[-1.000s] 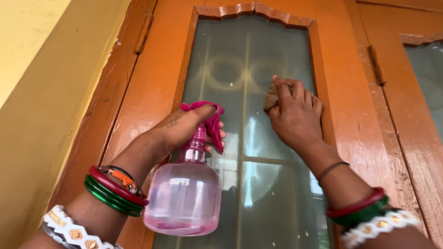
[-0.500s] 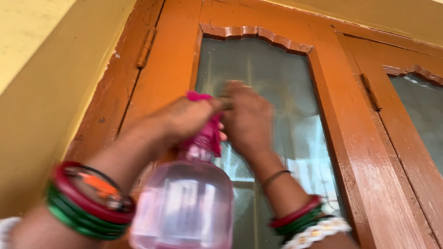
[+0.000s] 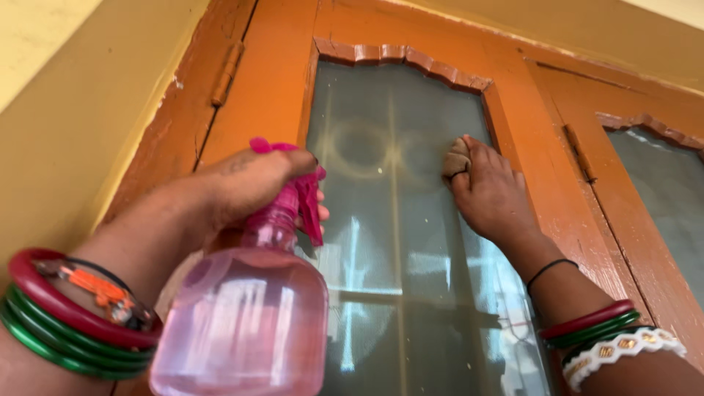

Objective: The person sprays a liquid from a pink bottle onto glass window panes and wipes the glass with a brown cloth.

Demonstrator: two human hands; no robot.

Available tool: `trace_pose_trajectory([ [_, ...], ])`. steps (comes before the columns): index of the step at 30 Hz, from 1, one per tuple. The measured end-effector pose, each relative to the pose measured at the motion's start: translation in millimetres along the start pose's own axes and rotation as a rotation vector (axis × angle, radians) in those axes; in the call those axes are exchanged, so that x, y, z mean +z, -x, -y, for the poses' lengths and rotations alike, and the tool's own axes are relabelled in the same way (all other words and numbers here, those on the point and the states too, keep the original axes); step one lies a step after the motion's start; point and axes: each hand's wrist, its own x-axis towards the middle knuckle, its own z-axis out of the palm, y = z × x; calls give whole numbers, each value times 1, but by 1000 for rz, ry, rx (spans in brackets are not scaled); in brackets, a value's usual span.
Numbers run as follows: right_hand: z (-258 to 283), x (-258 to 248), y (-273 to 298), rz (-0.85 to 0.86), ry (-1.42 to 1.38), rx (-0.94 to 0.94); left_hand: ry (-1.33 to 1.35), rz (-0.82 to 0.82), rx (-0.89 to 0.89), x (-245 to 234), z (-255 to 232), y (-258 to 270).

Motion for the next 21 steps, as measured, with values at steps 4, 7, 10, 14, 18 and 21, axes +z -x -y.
trace_pose_trajectory([
  [4, 12, 22, -23, -25, 30, 87, 49, 42, 35, -3, 0, -5],
  [7, 60, 43, -38, -20, 36, 58, 60, 70, 62, -1, 0, -10],
  [10, 119, 59, -32, -97, 25, -85, 93, 71, 81, -2, 5, -12],
  [14, 156, 58, -12, -178, -145, -327, 140, 70, 97, 3, 8, -17],
  [18, 130, 44, -18, -52, -153, -290, 181, 40, 80, 2, 12, -14],
  [21, 78, 33, -32, -34, -104, -100, 186, 10, 72, -2, 14, -9],
])
